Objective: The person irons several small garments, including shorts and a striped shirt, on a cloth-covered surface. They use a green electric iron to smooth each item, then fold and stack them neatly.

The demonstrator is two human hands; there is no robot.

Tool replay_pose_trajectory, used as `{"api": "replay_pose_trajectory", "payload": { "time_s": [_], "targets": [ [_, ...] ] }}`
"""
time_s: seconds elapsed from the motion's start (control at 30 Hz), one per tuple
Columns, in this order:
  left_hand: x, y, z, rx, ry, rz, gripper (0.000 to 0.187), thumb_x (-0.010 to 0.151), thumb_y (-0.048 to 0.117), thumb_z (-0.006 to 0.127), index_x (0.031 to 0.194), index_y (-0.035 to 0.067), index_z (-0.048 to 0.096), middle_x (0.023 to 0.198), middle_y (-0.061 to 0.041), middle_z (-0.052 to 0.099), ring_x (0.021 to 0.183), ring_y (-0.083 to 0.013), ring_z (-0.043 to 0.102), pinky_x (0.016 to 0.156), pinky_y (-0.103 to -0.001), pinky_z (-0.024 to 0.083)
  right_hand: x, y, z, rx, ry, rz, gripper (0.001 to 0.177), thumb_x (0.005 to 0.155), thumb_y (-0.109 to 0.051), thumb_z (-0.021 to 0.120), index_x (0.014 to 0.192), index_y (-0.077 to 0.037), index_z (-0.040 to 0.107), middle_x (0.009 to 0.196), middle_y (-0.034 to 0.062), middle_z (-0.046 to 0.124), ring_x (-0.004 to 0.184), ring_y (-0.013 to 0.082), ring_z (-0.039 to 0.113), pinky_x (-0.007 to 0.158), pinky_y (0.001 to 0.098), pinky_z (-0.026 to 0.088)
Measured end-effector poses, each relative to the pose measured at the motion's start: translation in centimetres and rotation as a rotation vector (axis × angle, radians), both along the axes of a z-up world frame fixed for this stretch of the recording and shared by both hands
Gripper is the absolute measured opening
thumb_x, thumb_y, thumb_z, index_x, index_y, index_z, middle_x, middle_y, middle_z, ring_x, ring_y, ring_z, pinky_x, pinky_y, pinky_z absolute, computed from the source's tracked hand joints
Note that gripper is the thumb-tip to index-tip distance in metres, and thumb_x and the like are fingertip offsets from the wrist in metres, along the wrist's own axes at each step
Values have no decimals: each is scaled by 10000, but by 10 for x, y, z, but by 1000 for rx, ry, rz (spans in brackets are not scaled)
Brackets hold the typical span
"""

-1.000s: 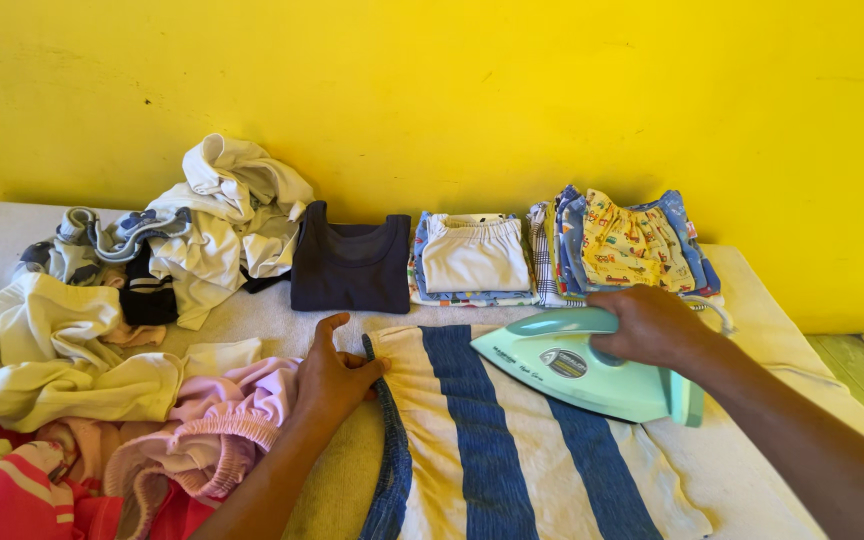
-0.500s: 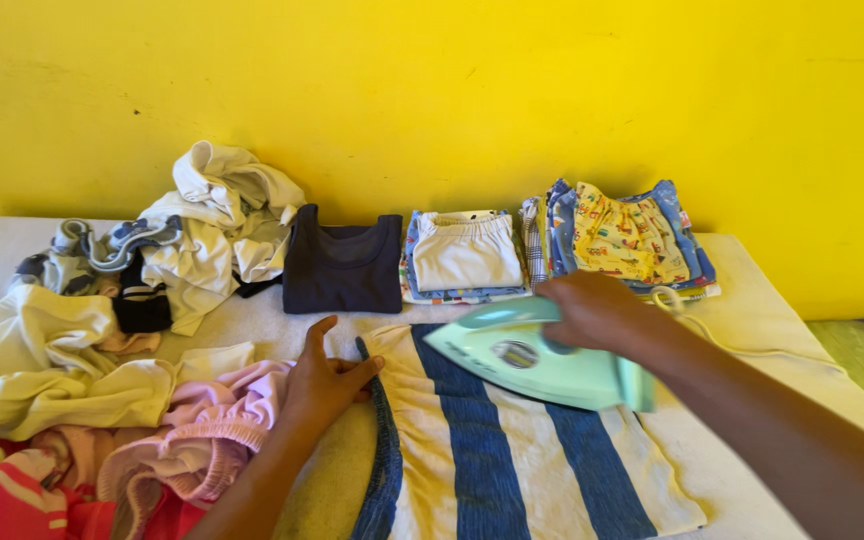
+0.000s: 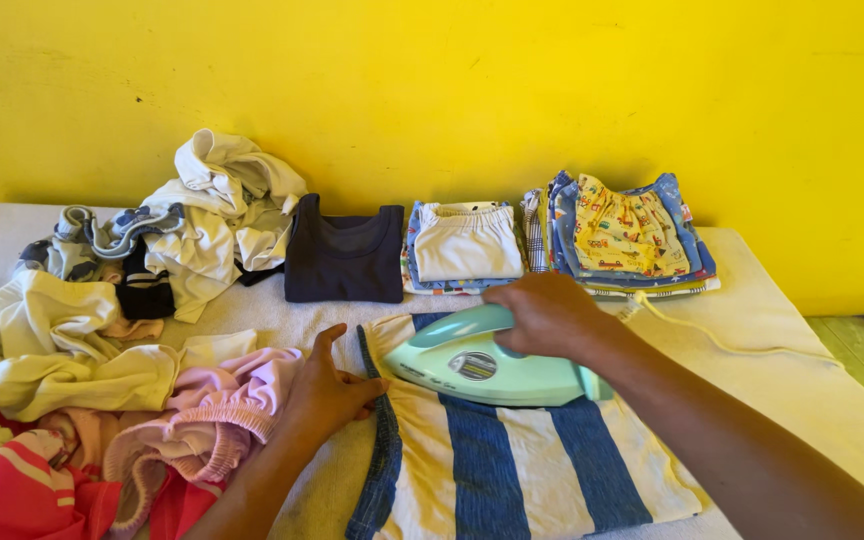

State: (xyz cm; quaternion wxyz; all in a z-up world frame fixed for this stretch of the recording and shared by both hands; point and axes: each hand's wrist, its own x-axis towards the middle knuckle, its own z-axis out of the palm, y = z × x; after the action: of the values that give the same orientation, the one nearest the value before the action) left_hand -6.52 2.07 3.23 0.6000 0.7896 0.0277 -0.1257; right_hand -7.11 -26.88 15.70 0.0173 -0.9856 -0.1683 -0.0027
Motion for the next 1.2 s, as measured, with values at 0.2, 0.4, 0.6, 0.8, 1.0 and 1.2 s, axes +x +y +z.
{"api": "replay_pose_trajectory", "payload": {
  "time_s": [0.2, 0.4, 0.6, 0.8, 1.0, 1.2],
  "targets": [
    [3, 2, -6, -59, -14, 22, 939, 729, 57, 862, 1494, 133, 323, 732, -146, 730, 521, -183, 654, 487, -328, 549, -3, -42, -4, -59, 54, -89, 502, 690, -316, 774, 1172, -186, 719, 923, 161, 756, 848, 346, 742, 810, 477, 574],
    [10, 3, -16, -134, 19, -12, 922, 738, 35, 849, 1484, 123, 315, 699, -153, 711, 502, -188, 630, 469, -335, 534, -17, -97, 1, -43, 13, -331, 550, 694, -331, 774, 1221, -189, 706, 958, 177, 758, 883, 354, 743, 826, 481, 576],
    [14, 4, -19, -115, 32, -14, 926, 739, 42, 856, 1484, 120, 311, 690, -153, 701, 504, -191, 632, 466, -333, 534, 10, -12, -1, -87, -4, -162, 453, 713, -347, 758, 1141, -202, 729, 894, 166, 748, 837, 357, 731, 803, 487, 565],
    [5, 2, -8, -55, 6, 5, 957, 729, 87, 862, 1509, 127, 309, 697, -135, 721, 527, -185, 657, 504, -338, 556, 21, 9, 3, -21, 6, -76, 406, 715, -265, 751, 1102, -144, 741, 913, 187, 743, 843, 363, 723, 789, 495, 561],
    [-24, 5, 24, 293, -60, -149, 1122, 797, 290, 879, 1604, 176, 107, 679, -116, 753, 596, -190, 717, 637, -324, 571, -27, -92, 17, 26, 247, -289, 400, 713, -274, 759, 1089, -142, 736, 870, 144, 773, 779, 292, 763, 772, 432, 606],
    [-33, 6, 20, 183, -23, -166, 1077, 761, 200, 862, 1603, 228, 190, 670, -113, 731, 570, -205, 709, 585, -348, 586, -75, -113, 25, 60, 322, -278, 292, 689, -324, 785, 940, -183, 732, 719, 77, 781, 666, 235, 759, 684, 402, 584]
  ]
}}
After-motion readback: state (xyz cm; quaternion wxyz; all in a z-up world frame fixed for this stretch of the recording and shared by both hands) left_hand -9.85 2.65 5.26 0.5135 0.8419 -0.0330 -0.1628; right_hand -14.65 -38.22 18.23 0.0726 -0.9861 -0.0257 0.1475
